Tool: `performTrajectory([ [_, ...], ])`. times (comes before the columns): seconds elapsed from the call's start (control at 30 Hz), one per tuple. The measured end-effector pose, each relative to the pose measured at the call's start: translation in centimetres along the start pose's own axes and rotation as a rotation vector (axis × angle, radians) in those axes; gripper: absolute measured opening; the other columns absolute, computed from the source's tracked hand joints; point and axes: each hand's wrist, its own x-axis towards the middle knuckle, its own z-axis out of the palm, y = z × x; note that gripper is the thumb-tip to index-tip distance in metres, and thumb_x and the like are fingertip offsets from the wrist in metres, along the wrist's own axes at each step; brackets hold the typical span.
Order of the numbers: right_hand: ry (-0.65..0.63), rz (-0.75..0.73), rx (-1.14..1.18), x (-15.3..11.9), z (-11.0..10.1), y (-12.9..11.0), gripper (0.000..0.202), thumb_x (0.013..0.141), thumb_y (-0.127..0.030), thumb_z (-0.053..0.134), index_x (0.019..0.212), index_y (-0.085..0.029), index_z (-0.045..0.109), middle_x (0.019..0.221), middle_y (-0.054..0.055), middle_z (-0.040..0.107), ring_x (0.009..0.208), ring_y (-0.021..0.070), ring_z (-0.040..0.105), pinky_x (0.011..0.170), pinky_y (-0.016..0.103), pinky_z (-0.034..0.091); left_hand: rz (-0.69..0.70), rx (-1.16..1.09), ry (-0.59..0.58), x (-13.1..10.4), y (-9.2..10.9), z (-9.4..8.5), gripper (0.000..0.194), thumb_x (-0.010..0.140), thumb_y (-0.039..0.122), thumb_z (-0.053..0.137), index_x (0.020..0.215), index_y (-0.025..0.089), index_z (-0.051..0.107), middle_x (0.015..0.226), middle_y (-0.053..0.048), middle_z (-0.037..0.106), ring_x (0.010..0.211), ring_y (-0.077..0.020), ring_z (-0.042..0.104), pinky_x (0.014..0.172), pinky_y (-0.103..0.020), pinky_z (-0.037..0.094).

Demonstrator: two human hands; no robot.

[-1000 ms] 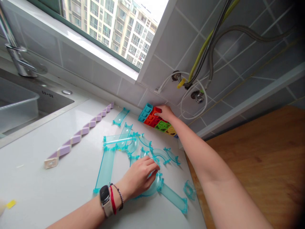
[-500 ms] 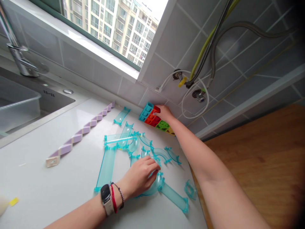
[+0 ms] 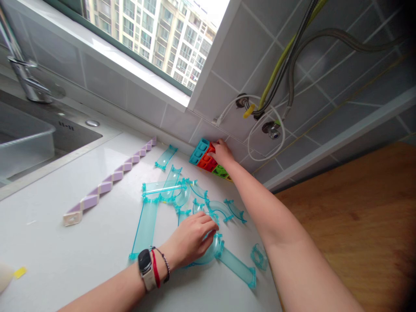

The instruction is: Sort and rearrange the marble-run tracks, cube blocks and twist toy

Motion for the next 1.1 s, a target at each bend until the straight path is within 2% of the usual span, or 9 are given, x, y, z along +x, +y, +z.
performTrajectory([
  [0.1, -0.011, -0.009, 0.027, 0.1, 0.1, 0.2, 0.041, 0.086, -0.03, 0.079, 0.123, -0.017, 0.069, 0.122, 0.013, 0.057, 0.115, 0.0289, 0.061, 0.106, 0.042, 0.048, -0.007, 0.003, 0.001, 0.0, 0.0, 0.0, 0.02, 0.099, 0.016, 0.049, 0.103, 0.02, 0.068, 0.099, -0.007, 0.072, 0.097, -0.0237, 0.063, 0.085, -0.036, 0.053],
  [0.23, 0.004, 0.006, 0.043, 0.0, 0.4, 0.2, 0.056, 0.077, -0.031, 0.087, 0.126, -0.018, 0.065, 0.122, 0.013, 0.057, 0.113, 0.0304, 0.062, 0.102, 0.044, 0.051, -0.007, 0.006, -0.012, 0.0, 0.0, 0.0, 0.02, 0.099, 0.016, 0.049, 0.104, 0.02, 0.068, 0.099, -0.006, 0.072, 0.097, -0.0236, 0.062, 0.085, -0.036, 0.053],
  [0.5, 0.045, -0.01, 0.071, -0.4, 1.1, 0.2, 0.049, 0.08, -0.027, 0.085, 0.124, -0.018, 0.064, 0.121, 0.013, 0.059, 0.11, 0.0286, 0.065, 0.099, 0.041, 0.051, -0.011, 0.009, -0.021, 0.0, 0.0, 0.1, 0.019, 0.098, 0.015, 0.05, 0.103, 0.02, 0.068, 0.1, -0.006, 0.072, 0.096, -0.0236, 0.063, 0.085, -0.036, 0.052],
  [0.77, 0.033, -0.016, 0.066, -0.4, 1.2, 0.2, 0.05, 0.084, -0.031, 0.083, 0.127, -0.018, 0.063, 0.123, 0.015, 0.059, 0.112, 0.0309, 0.065, 0.101, 0.045, 0.051, -0.008, 0.019, -0.017, -0.1, 0.0, 0.0, 0.019, 0.099, 0.016, 0.05, 0.103, 0.02, 0.068, 0.099, -0.006, 0.072, 0.096, -0.0233, 0.063, 0.084, -0.035, 0.052],
  [0.87, 0.035, -0.04, 0.035, -0.4, 0.7, 0.3, 0.052, 0.084, -0.035, 0.082, 0.129, -0.019, 0.064, 0.126, 0.016, 0.06, 0.119, 0.0335, 0.061, 0.104, 0.048, 0.05, -0.012, 0.019, -0.014, -0.1, 0.0, 0.0, 0.019, 0.099, 0.016, 0.05, 0.103, 0.02, 0.068, 0.098, -0.006, 0.072, 0.095, -0.0232, 0.063, 0.084, -0.035, 0.053],
  [1.0, 0.142, -0.064, 0.05, -0.7, -1.1, 2.9, 0.06, 0.084, -0.046, 0.081, 0.133, -0.017, 0.063, 0.131, 0.018, 0.061, 0.129, 0.037, 0.055, 0.111, 0.052, 0.046, -0.004, 0.01, -0.012, 0.0, 0.0, 0.0, 0.019, 0.097, 0.014, 0.051, 0.102, 0.02, 0.069, 0.098, -0.006, 0.072, 0.095, -0.0231, 0.063, 0.083, -0.035, 0.053],
  [1.1, 0.136, 0.05, 0.114, -1.3, -2.3, 6.2, 0.042, 0.092, -0.044, 0.071, 0.123, -0.016, 0.07, 0.123, 0.018, 0.066, 0.123, 0.0336, 0.061, 0.109, 0.049, 0.048, 0.006, 0.009, -0.008, 0.0, 0.0, 0.0, 0.02, 0.096, 0.014, 0.051, 0.102, 0.02, 0.069, 0.098, -0.006, 0.073, 0.096, -0.0234, 0.063, 0.083, -0.035, 0.053],
])
